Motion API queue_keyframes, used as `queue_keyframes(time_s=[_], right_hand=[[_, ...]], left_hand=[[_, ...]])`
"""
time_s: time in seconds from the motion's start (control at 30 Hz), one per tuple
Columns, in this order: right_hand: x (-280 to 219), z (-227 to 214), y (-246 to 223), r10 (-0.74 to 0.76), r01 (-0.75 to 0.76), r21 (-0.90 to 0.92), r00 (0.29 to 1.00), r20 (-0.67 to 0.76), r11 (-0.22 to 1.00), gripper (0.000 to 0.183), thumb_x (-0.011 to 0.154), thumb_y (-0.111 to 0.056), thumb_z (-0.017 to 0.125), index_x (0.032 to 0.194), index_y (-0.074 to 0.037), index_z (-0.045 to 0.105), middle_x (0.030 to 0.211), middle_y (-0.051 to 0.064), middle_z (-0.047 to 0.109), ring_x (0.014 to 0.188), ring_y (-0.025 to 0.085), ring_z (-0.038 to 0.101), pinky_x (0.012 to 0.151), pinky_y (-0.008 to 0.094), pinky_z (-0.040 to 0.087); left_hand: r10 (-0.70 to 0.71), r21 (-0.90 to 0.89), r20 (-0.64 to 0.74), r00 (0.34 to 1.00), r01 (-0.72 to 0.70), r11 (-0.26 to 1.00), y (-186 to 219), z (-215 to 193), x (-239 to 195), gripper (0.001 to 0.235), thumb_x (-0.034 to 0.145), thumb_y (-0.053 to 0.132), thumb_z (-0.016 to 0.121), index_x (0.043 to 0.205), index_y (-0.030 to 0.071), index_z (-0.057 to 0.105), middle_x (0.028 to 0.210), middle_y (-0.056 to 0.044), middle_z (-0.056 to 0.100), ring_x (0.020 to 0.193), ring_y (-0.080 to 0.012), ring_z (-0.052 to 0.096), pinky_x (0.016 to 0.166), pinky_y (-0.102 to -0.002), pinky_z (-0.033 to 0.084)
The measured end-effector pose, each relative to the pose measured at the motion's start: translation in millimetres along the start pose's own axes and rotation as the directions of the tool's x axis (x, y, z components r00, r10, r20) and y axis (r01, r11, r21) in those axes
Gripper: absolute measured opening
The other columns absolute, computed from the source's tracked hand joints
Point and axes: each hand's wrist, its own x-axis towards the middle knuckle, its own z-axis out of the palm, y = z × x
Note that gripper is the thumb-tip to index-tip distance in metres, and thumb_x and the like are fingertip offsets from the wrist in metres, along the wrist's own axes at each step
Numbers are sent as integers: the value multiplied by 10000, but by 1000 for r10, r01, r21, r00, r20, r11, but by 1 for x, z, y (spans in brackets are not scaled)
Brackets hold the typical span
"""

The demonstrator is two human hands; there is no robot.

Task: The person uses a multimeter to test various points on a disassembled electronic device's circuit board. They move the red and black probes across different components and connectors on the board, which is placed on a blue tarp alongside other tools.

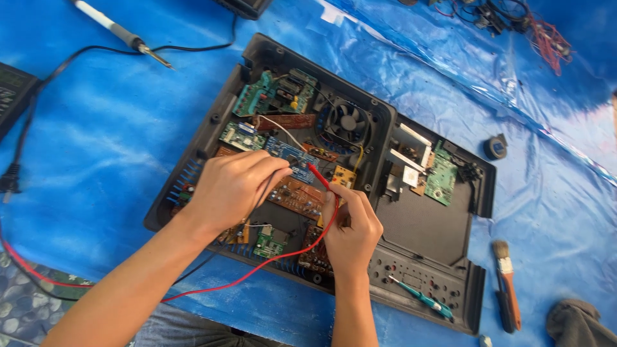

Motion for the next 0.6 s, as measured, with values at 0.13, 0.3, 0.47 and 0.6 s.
queue_keyframes(time_s=[0.13, 0.3, 0.47, 0.6], right_hand=[[-3, -4, 7, -80, 83, 4, 975, -209, 997, 117, 909, 30, 727, 980, -55, 765, 746, 45, 706, 384, 108, 462, 376, 225, 368], [-5, -7, 9, -181, 187, -13, 927, -329, 982, 114, 882, 16, 760, 941, -81, 753, 776, 13, 688, 413, 94, 474, 394, 223, 369], [23, -25, -8, -339, 339, -18, 931, -134, 941, 125, 909, 42, 747, 1005, -38, 747, 876, 88, 702, 604, 160, 602, 512, 229, 479], [63, -23, -23, -486, 484, 35, 873, 41, 874, 145, 1002, 44, 687, 1134, -15, 698, 1021, 170, 683, 658, 161, 647, 573, 248, 507]], left_hand=[[60, -36, -127, 990, -65, 997, 10, -14, 5, 123, 1031, 156, 672, 965, 132, 773, 704, 15, 676, 586, -170, 645, 494, -231, 510], [68, -77, -141, 988, -79, 994, 26, -40, 24, 78, 989, 76, 732, 933, 84, 786, 699, -23, 710, 567, -204, 653, 476, -253, 511], [249, -85, -77, 965, -255, 963, -13, -56, 48, 27, 986, 64, 762, 975, 51, 783, 774, -67, 731, 652, -176, 678, 538, -260, 521], [384, 80, -161, 909, -375, 923, -48, -70, 72, 116, 1094, 76, 790, 990, 56, 742, 854, -54, 709, 715, -152, 642, 575, -289, 430]])
